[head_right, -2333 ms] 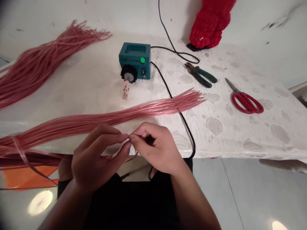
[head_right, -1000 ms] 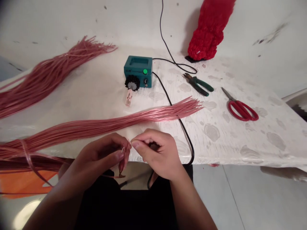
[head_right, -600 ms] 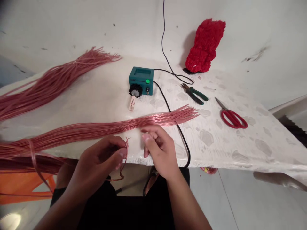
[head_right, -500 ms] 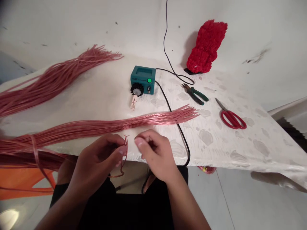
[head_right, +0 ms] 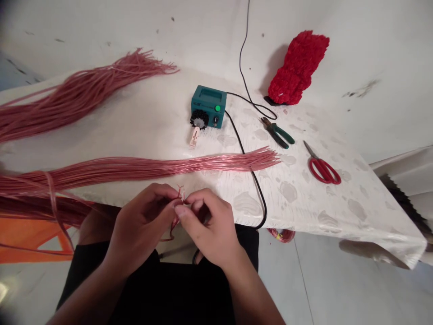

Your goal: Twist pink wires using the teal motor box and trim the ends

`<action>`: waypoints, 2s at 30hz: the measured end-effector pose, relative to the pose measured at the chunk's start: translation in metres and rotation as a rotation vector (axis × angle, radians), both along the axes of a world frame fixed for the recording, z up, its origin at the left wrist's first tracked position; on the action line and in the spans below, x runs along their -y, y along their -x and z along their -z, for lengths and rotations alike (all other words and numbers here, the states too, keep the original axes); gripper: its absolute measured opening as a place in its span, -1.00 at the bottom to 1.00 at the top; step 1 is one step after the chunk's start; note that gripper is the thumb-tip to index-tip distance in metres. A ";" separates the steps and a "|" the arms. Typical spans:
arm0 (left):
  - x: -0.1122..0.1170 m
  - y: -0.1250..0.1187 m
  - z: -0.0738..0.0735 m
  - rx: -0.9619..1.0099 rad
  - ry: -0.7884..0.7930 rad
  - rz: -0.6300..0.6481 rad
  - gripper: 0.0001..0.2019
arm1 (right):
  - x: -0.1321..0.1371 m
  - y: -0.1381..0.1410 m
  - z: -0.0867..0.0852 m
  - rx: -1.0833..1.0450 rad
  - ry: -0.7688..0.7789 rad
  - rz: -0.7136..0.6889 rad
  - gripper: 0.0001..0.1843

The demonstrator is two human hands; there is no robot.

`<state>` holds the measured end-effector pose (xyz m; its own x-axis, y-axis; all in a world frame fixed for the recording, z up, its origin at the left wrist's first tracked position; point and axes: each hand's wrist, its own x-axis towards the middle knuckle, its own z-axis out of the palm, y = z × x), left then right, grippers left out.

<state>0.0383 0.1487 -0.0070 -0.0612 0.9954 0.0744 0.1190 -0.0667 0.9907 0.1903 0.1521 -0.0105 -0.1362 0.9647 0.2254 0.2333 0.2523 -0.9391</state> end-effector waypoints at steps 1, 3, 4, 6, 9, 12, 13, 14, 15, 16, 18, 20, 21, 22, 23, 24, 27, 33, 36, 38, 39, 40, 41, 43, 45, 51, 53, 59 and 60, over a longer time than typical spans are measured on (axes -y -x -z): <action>0.001 -0.001 0.000 -0.020 -0.009 -0.006 -0.94 | 0.001 0.001 0.001 -0.018 0.030 0.007 -0.88; 0.004 -0.002 0.001 -0.047 -0.033 -0.013 -0.92 | 0.004 0.002 0.001 -0.040 0.059 0.006 -0.86; 0.005 -0.002 0.001 -0.053 -0.041 -0.015 -0.92 | 0.005 0.002 0.002 -0.046 0.062 0.009 -0.86; 0.007 -0.002 0.000 -0.048 -0.035 -0.011 -0.94 | 0.006 0.003 0.002 -0.055 0.059 0.022 -0.87; 0.010 -0.001 0.000 0.030 0.026 0.032 -0.96 | 0.010 0.002 0.004 -0.094 0.010 0.042 -0.91; 0.014 -0.003 0.001 0.212 0.080 0.075 -0.95 | 0.018 0.002 0.003 -0.158 -0.098 0.019 -0.96; 0.016 -0.004 0.002 0.284 0.096 0.088 -0.94 | 0.021 0.003 0.001 -0.156 -0.142 0.007 -0.96; 0.018 -0.005 0.002 0.350 0.115 0.104 -0.92 | 0.026 0.004 0.000 -0.129 -0.191 -0.007 -0.96; 0.021 -0.006 0.002 0.406 0.138 0.132 -0.91 | 0.031 0.005 -0.002 -0.080 -0.251 -0.024 -0.95; 0.023 -0.007 0.002 0.449 0.161 0.163 -0.89 | 0.036 0.007 -0.004 -0.015 -0.323 -0.044 -0.94; 0.029 -0.007 0.002 0.499 0.196 0.215 -0.86 | 0.046 0.010 -0.007 0.129 -0.480 -0.078 -0.92; 0.035 -0.006 0.001 0.503 0.210 0.234 -0.83 | 0.056 0.013 -0.010 0.251 -0.590 -0.097 -0.89; 0.038 -0.005 0.000 0.491 0.211 0.231 -0.82 | 0.061 0.014 -0.012 0.290 -0.620 -0.110 -0.89; 0.041 -0.004 0.000 0.467 0.211 0.228 -0.81 | 0.066 0.014 -0.013 0.305 -0.633 -0.129 -0.88; 0.044 -0.002 -0.001 0.436 0.208 0.230 -0.80 | 0.070 0.013 -0.016 0.294 -0.633 -0.154 -0.86; 0.048 0.000 -0.001 0.406 0.203 0.231 -0.80 | 0.074 0.011 -0.018 0.262 -0.625 -0.178 -0.83; 0.059 0.005 -0.003 0.329 0.162 0.227 -0.79 | 0.084 -0.002 -0.025 0.101 -0.543 -0.202 -0.66; 0.084 0.011 -0.013 0.216 0.042 0.246 -0.82 | 0.088 -0.029 -0.032 -0.011 -0.293 0.000 -0.72; 0.094 0.013 -0.015 0.181 -0.010 0.245 -0.87 | 0.086 -0.027 -0.036 0.055 -0.231 -0.099 -0.75; 0.098 0.014 -0.015 0.167 -0.045 0.232 -0.91 | 0.086 -0.021 -0.038 0.094 -0.233 -0.150 -0.75; 0.100 0.015 -0.015 0.164 -0.061 0.224 -0.93 | 0.086 -0.019 -0.039 0.107 -0.248 -0.162 -0.77; 0.101 0.015 -0.014 0.164 -0.075 0.218 -0.94 | 0.086 -0.016 -0.039 0.118 -0.266 -0.166 -0.80; 0.102 0.015 -0.013 0.166 -0.087 0.212 -0.94 | 0.086 -0.013 -0.038 0.128 -0.281 -0.167 -0.83; 0.104 0.015 -0.011 0.165 -0.101 0.199 -0.94 | 0.087 -0.010 -0.036 0.148 -0.297 -0.169 -0.89; 0.104 0.014 -0.008 0.142 -0.111 0.166 -0.94 | 0.087 -0.009 -0.033 0.166 -0.291 -0.169 -0.91; 0.104 0.016 0.005 -0.143 -0.339 0.051 -0.54 | 0.087 -0.011 -0.030 0.210 -0.208 -0.199 -0.90; 0.105 0.018 0.008 -0.250 -0.414 0.116 -0.51 | 0.087 -0.012 -0.031 0.213 -0.194 -0.221 -0.85; 0.105 0.022 0.013 -0.470 -0.531 0.106 -0.62 | 0.088 -0.014 -0.032 0.217 -0.170 -0.233 -0.83; 0.105 0.022 0.014 -0.476 -0.566 0.099 -0.62 | 0.088 -0.014 -0.032 0.213 -0.171 -0.232 -0.83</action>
<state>0.0160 0.0441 -0.0207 0.1931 0.7962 0.5733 0.4932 -0.5839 0.6448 0.2043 0.0640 0.0212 -0.4084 0.8534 0.3241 0.3377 0.4711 -0.8149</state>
